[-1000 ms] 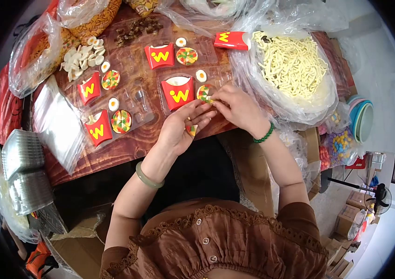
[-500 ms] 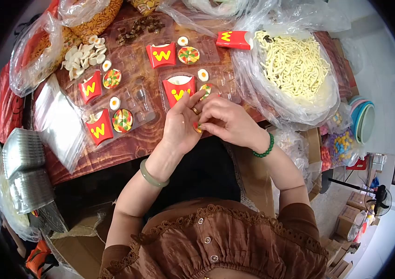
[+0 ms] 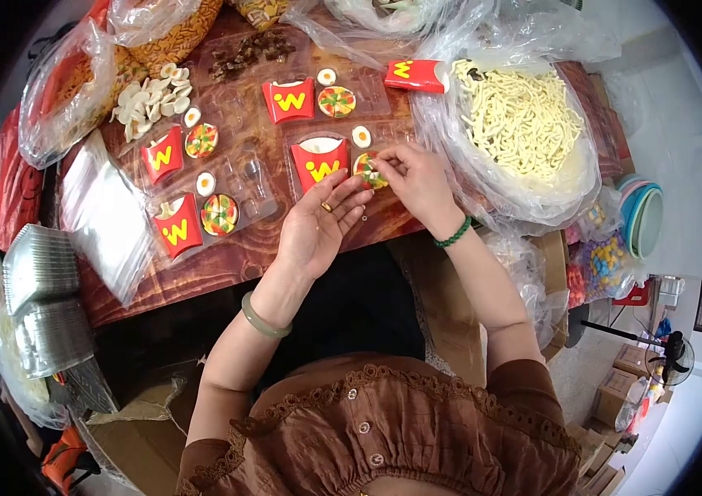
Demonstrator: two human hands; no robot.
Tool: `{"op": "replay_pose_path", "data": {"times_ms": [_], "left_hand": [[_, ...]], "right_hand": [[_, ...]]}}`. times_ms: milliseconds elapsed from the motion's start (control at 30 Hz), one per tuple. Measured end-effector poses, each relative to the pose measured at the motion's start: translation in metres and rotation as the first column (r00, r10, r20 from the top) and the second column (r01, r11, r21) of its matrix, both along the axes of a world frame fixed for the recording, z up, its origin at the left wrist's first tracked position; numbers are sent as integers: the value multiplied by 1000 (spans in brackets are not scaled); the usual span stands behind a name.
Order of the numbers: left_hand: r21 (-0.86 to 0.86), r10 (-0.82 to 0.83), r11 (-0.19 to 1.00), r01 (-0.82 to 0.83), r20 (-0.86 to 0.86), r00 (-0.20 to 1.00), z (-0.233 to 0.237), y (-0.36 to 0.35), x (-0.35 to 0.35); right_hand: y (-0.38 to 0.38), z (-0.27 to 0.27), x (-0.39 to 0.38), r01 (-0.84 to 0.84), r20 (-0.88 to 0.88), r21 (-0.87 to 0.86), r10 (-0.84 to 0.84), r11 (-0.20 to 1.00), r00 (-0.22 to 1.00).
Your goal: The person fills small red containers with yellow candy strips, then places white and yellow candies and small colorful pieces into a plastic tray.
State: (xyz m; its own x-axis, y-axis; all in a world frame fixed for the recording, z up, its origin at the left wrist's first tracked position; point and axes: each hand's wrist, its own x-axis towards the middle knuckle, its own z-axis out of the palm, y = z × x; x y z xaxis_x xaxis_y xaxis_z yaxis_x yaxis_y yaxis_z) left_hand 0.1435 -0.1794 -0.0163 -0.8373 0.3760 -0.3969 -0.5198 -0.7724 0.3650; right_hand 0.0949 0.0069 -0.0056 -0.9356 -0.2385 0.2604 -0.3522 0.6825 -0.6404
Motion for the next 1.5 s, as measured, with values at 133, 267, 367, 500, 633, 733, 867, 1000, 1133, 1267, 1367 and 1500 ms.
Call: {"op": "replay_pose_path", "data": {"times_ms": [133, 267, 367, 500, 633, 733, 867, 1000, 1133, 1267, 1367, 1500], "left_hand": [[-7, -15, 1000, 15, 4, 1000, -1, -2, 0], [-36, -21, 999, 22, 27, 999, 1, 1, 0], [-35, -17, 999, 17, -5, 1000, -4, 1, -1], [-21, -26, 999, 26, -2, 1000, -5, 2, 2], [-24, -40, 999, 40, -15, 999, -1, 0, 2], [-36, -34, 999, 34, -20, 999, -3, 2, 2], [-37, -33, 999, 32, -18, 999, -3, 2, 1], [-41, -41, 998, 40, -21, 999, -1, 2, 1], [-41, -42, 998, 41, -21, 999, -3, 2, 1], [-35, -48, 998, 47, -30, 998, -3, 1, 1], [-37, -42, 998, 41, -31, 999, -4, 1, 1], [-53, -42, 998, 40, -43, 998, -4, 2, 3]], "right_hand": [[4, 7, 8, -31, 59, 1, 31, 1000, 998], [13, 2, 1, -47, -9, 2, 47, 999, 999], [10, -1, -4, -4, 70, 116, -4, 993, 998], [5, -4, -1, 78, 70, 84, -84, 993, 994], [9, 2, 5, 104, 57, 94, -110, 990, 992], [10, -5, -1, 60, -46, 143, -54, 988, 997], [3, 1, -5, 38, -40, 124, -33, 992, 999], [2, 4, -1, 79, 118, 83, -88, 993, 989], [7, -4, 2, 96, 18, 76, -98, 992, 995], [3, 2, 6, 75, -52, 133, -69, 988, 996], [-1, 3, 9, 9, -104, 198, 12, 980, 995], [2, -4, 9, -10, -75, 190, 24, 982, 997]]}}
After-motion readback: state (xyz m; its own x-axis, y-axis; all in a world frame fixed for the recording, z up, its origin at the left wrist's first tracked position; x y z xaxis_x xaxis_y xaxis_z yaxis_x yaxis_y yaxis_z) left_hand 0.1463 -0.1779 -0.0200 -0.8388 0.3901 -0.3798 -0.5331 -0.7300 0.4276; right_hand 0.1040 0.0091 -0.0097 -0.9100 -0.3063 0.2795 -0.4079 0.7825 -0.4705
